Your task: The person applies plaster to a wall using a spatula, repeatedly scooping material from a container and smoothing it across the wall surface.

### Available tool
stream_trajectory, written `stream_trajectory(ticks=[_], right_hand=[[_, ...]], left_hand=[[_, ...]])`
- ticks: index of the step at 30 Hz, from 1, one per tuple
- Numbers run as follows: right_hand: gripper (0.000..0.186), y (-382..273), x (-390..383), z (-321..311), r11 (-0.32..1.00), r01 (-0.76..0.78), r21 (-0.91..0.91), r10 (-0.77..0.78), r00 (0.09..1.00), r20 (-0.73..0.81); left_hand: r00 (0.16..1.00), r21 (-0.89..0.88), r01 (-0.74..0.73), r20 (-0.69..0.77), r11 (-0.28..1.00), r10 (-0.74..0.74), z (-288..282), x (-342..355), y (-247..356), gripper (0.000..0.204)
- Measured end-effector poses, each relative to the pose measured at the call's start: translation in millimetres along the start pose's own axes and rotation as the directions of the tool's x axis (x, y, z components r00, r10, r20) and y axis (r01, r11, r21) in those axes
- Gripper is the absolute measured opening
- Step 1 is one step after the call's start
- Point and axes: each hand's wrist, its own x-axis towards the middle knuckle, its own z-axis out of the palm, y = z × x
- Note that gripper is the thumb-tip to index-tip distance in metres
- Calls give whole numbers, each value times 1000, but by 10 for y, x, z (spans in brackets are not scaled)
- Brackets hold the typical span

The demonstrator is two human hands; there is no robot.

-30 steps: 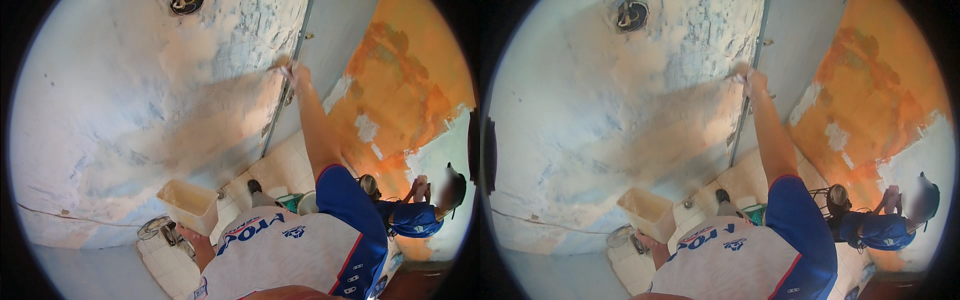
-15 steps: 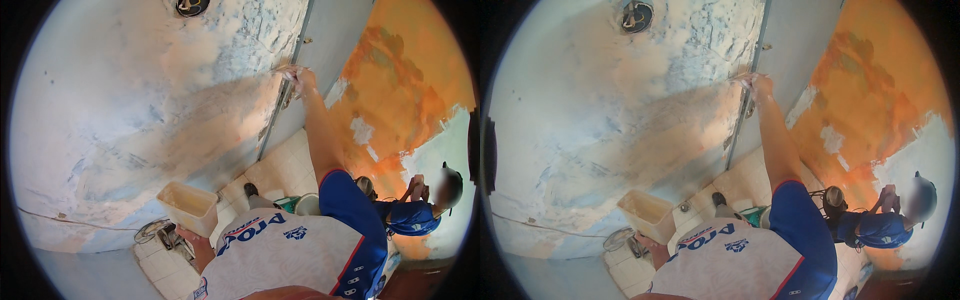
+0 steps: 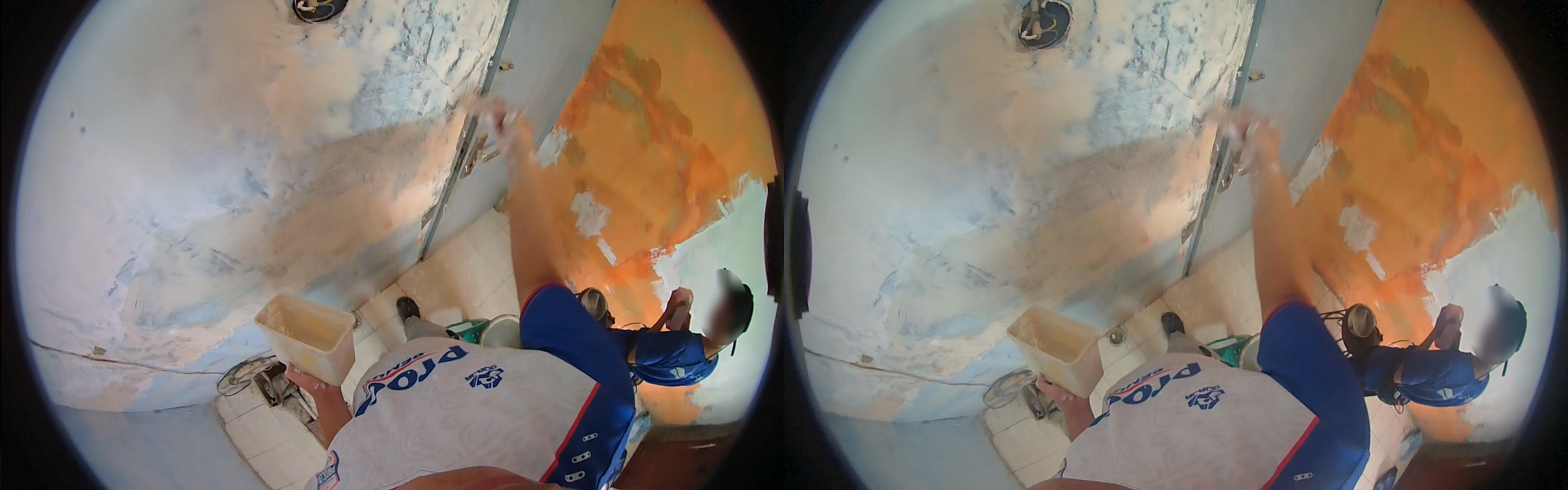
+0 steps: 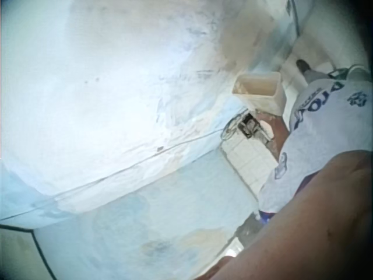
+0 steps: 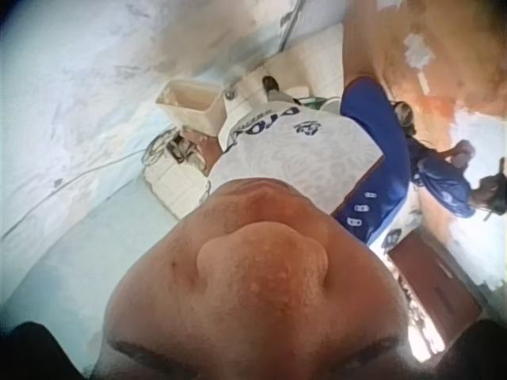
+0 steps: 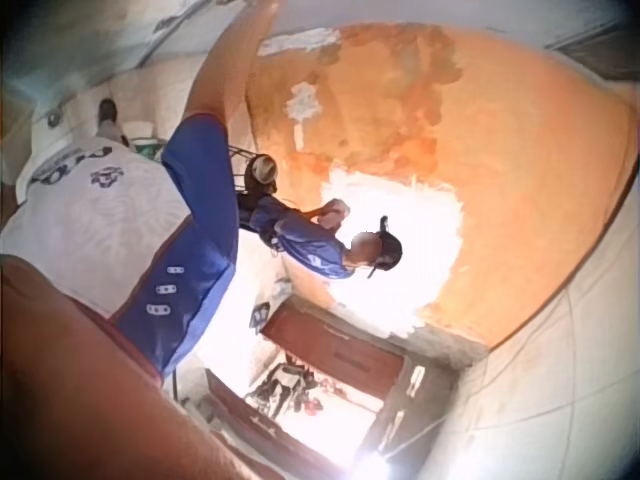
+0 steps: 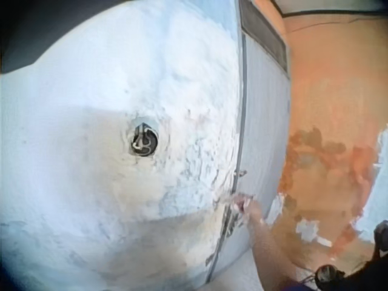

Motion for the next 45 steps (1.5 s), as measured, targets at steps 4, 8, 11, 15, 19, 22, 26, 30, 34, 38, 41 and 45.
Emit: stream_trajectory(ticks=[4,8,11,15,19,22,26,30,34,38,41,45], right_hand=[[28,439,126,-34,970,-152,-188,145,988,-51],[16,-720,561,945,988,144,-58,-133,978,159],[12,-1422,930,1076,964,267,-17,-245,908,340],[21,-1619,193,1242,953,206,221,-277,887,370],[27,-951,-425,823,986,88,139,-104,988,117],[28,-526,-684,567,985,-28,171,10,995,103],[27,138,-870,152,985,-169,12,169,976,-136],[23,570,-845,81,894,-30,-447,-120,946,-302],[30,258,-586,468,478,188,-858,-571,809,-141],[37,-99,-296,978,322,139,-936,-624,775,-100],[24,108,-265,1150,133,187,-973,-556,827,83],[25,547,-881,1348,145,430,-891,-537,791,294]], left_hand=[[998,19,6,60,1000,-7,-109,38,47,61],[996,62,-41,86,997,36,-268,159,119,61],[998,81,-57,19,995,56,-48,16,59,60],[996,54,-42,76,998,38,-209,112,31,60],[997,74,-36,66,997,31,56,0,-61,62],[997,127,-3,83,992,-8,-67,55,-28,62],[997,138,-4,72,990,-6,-19,14,-5,61],[997,166,-12,83,986,-2,-75,-6,1,59],[998,121,4,57,993,-11,-47,-144,25,56],[996,130,-56,-68,990,65,115,-295,7,58],[997,134,-69,-13,989,71,-87,-243,53,60],[993,163,-114,58,980,106,-183,-243,102,63]])
